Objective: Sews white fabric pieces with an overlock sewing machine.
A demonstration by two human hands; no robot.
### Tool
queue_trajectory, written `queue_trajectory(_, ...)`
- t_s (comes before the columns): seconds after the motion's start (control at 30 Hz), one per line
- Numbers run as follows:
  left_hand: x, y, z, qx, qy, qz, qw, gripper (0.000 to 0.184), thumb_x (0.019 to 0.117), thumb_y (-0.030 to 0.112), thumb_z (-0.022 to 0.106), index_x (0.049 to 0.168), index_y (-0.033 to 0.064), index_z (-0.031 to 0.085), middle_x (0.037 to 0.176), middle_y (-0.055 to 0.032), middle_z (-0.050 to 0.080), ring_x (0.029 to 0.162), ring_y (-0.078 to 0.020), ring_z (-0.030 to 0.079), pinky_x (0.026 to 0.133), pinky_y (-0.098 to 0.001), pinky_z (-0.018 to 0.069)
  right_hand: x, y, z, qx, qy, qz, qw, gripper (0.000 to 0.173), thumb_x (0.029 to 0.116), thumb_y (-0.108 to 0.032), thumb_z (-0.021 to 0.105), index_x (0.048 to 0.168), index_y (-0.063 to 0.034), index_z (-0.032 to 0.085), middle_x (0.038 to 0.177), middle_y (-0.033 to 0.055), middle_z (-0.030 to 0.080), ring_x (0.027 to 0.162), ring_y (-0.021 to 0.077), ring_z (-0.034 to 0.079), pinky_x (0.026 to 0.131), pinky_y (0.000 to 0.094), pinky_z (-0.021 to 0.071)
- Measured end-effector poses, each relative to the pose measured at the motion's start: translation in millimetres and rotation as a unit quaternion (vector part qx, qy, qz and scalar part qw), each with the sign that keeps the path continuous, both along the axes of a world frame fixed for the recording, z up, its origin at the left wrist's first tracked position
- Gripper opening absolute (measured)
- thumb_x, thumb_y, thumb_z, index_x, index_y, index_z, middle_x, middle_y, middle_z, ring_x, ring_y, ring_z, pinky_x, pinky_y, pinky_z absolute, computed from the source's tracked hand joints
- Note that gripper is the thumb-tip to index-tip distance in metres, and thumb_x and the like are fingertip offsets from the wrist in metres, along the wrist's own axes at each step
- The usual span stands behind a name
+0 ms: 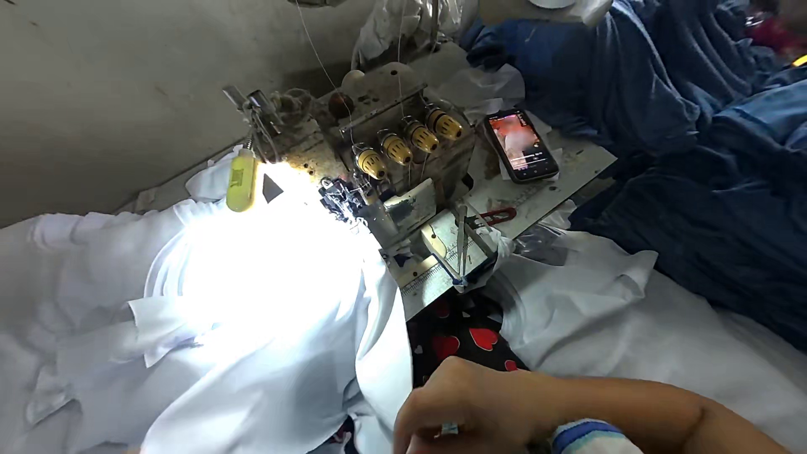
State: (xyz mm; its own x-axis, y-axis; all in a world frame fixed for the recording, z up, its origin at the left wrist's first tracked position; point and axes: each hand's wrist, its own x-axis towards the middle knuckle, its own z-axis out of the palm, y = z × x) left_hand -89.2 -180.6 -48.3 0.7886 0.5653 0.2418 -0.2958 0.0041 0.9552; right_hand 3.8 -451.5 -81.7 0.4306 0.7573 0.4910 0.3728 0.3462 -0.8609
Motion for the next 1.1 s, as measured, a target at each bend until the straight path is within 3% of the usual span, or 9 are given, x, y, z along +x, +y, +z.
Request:
queue_trajectory(0.1,30.5,-29.2,-10.8,0.065,0.0,-0.109,0.992,0.015,0.0954,0.029,0.07,0.109,0.0374,0.072,0.102,0.0234,0.071,0.093,0.0102,0.065,0.081,-0.0101,0.0538,7.2,12.4,10.7,0.003,-0.061,0.04,0.997,0.015,0.0969,0.001,0.058,0.104,0.0036,0.07,0.079,0.0148,0.069,0.07,0.0216,0.067,0.067,0.0341,0.0549)
queue_trajectory(0.23,46.9,-71.3,-31.0,0.139,0.036,-0.181,0.973,0.015,0.1,0.028,0.064,0.109,0.0315,0.076,0.104,0.0208,0.073,0.094,0.0081,0.067,0.083,-0.0105,0.0543,15.0,14.5,11.1,-0.023,-0.106,0.008,0.994,0.019,0.0921,0.007,0.058,0.105,0.0019,0.071,0.075,0.0147,0.067,0.069,0.0248,0.066,0.071,0.0357,0.0545)
queue_trajectory(0.33,44.0,-74.2,-41.9,0.122,0.043,-0.171,0.977,0.014,0.0987,0.028,0.066,0.107,0.0296,0.077,0.104,0.0184,0.073,0.097,0.0057,0.067,0.086,-0.012,0.054,15.6,15.4,7.2,-0.004,-0.126,-0.085,0.988,0.01,0.0963,-0.009,0.065,0.094,-0.0018,0.073,0.073,0.0106,0.068,0.07,0.0198,0.067,0.069,0.029,0.0535)
queue_trajectory(0.43,38.6,-76.2,-35.5,0.052,0.046,-0.16,0.985,0.016,0.0929,0.019,0.073,0.106,0.0277,0.076,0.099,0.0171,0.075,0.088,0.0056,0.069,0.081,-0.0124,0.0571,13.8,15.5,8.1,0.003,-0.13,-0.134,0.982,0.011,0.0948,-0.012,0.069,0.092,-0.0035,0.074,0.083,0.0114,0.063,0.076,0.0169,0.061,0.066,0.0236,0.0501)
queue_trajectory(0.53,35.9,-76.4,-30.0,0.05,0.04,-0.174,0.983,0.014,0.0964,0.022,0.069,0.107,0.0261,0.077,0.101,0.0162,0.075,0.091,0.0056,0.069,0.083,-0.012,0.056,12.9,15.5,10.5,0.007,-0.107,-0.121,0.987,0.008,0.0952,-0.007,0.068,0.092,-0.0014,0.072,0.098,0.0147,0.067,0.076,0.0141,0.063,0.064,0.0213,0.0514)
queue_trajectory(0.63,34.3,-81.5,-25.3,0.057,0.038,-0.194,0.979,0.015,0.0985,0.024,0.066,0.109,0.0261,0.076,0.103,0.0156,0.075,0.093,0.005,0.069,0.085,-0.0121,0.0555,17.0,16.8,10.6,0.01,-0.084,-0.119,0.989,0.009,0.0977,-0.005,0.063,0.097,-0.0002,0.07,0.088,0.0129,0.072,0.079,0.0148,0.069,0.068,0.0238,0.0544)
queue_trajectory(0.87,29.4,-92.5,-23.3,0.041,0.043,-0.199,0.978,0.014,0.1002,0.021,0.063,0.109,0.0234,0.074,0.1,0.0153,0.074,0.09,0.0065,0.068,0.083,-0.0111,0.0548,24.8,16.3,8.1,-0.008,-0.012,-0.14,0.99,0.012,0.0987,-0.008,0.063,0.1,0.0038,0.065,0.071,0.0088,0.063,0.061,0.0063,0.057,0.059,0.0157,0.0469)
queue_trajectory(1.0,27.0,-93.3,-21.3,0.053,0.054,-0.191,0.979,0.015,0.1009,0.022,0.062,0.109,0.0238,0.075,0.102,0.0158,0.075,0.092,0.0067,0.068,0.084,-0.0111,0.0548,28.1,14.9,8.1,-0.031,0.047,-0.106,0.993,0.026,0.0991,-0.007,0.063,0.12,0.0074,0.065,0.071,0.0097,0.063,0.058,0.0052,0.054,0.056,0.0151,0.0456)
queue_trajectory(1.1,26.9,-93.6,-19.5,0.069,0.055,-0.189,0.978,0.015,0.1012,0.024,0.062,0.109,0.0239,0.074,0.101,0.0167,0.074,0.091,0.0071,0.068,0.083,-0.0109,0.055,29.9,15.1,6.6,-0.032,0.082,-0.091,0.992,0.019,0.0985,-0.006,0.063,0.111,0.0085,0.067,0.072,0.0102,0.064,0.059,0.0032,0.057,0.057,0.0138,0.0475)
